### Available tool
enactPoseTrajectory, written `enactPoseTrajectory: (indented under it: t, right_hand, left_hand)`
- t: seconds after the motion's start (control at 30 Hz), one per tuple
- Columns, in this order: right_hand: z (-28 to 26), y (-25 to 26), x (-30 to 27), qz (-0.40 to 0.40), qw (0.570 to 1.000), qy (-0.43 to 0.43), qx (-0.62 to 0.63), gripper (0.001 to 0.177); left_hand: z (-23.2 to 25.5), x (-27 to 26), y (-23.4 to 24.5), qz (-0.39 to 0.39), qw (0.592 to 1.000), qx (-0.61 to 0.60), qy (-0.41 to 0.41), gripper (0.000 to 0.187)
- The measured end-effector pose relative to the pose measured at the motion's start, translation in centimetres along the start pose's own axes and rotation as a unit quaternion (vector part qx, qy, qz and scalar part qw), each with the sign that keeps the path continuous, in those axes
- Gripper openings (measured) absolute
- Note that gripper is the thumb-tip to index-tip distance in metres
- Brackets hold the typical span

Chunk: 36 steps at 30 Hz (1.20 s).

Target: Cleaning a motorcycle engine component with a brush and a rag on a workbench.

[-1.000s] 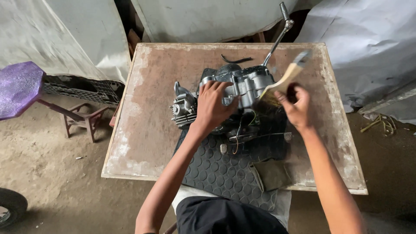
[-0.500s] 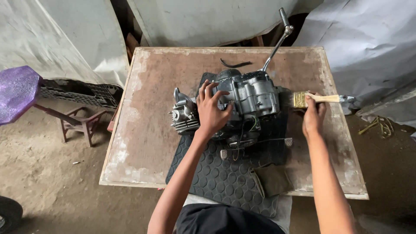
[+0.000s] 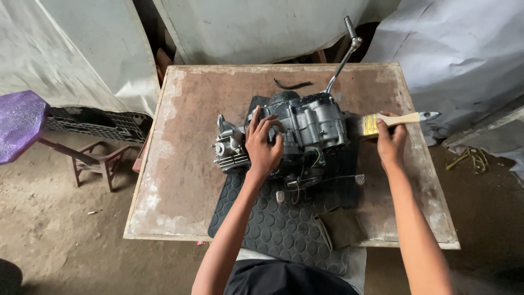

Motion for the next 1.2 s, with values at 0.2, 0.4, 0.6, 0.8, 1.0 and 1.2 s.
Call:
enactPoseTrajectory:
  t: [0.2,0.4,0.6,0.8,1.0,1.2]
  right_hand:
    - [-8.2,1.8,0.5,-0.02,0.996,0.081,-0.044,0.025]
    - [-5.9,-2.1,0.2,0.02,0.999,-0.016,0.024,0.026]
    - [-2.0,0.5,-2.3,0.055,0.988,-0.107,0.102,0.031]
    - [-6.2,3.2,0.7,0.029,0.999,-0.017,0.032,0.009]
    - [-13.6,-3.3,0.8,0.001,0.994,-0.004,0.109,0.022]
    - [-14.0,-11.8,-4.4,-0.095,0.992,-0.041,0.065,0.016]
  left_hand:
    - [0.4,0.0,0.8,0.007,0.998,-0.069,0.002,0.066]
    - [-0.8,-0.9,1.3,0.032,0.993,-0.106,0.049,0.086]
    - [-4.1,-2.9,0.7,0.058,0.972,-0.129,0.189,0.098]
    - [-4.0,-2.8,0.8,0.093,0.972,-0.138,0.165,0.097]
    - [-3.7,-2.9,0.7,0.092,0.968,-0.168,0.161,0.093]
    - [-2.7,-2.0,1.2,0.08,0.972,-0.165,0.149,0.09]
Point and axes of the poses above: each hand's wrist, its own x-axis towards the middle knuckle, its own y-axis out of the back of the hand, z = x × y, the point moved 9 cm from there along x, towards the middle knuckle, and after that the axes turned 13 degrees about -x, right-handed, at the moved point
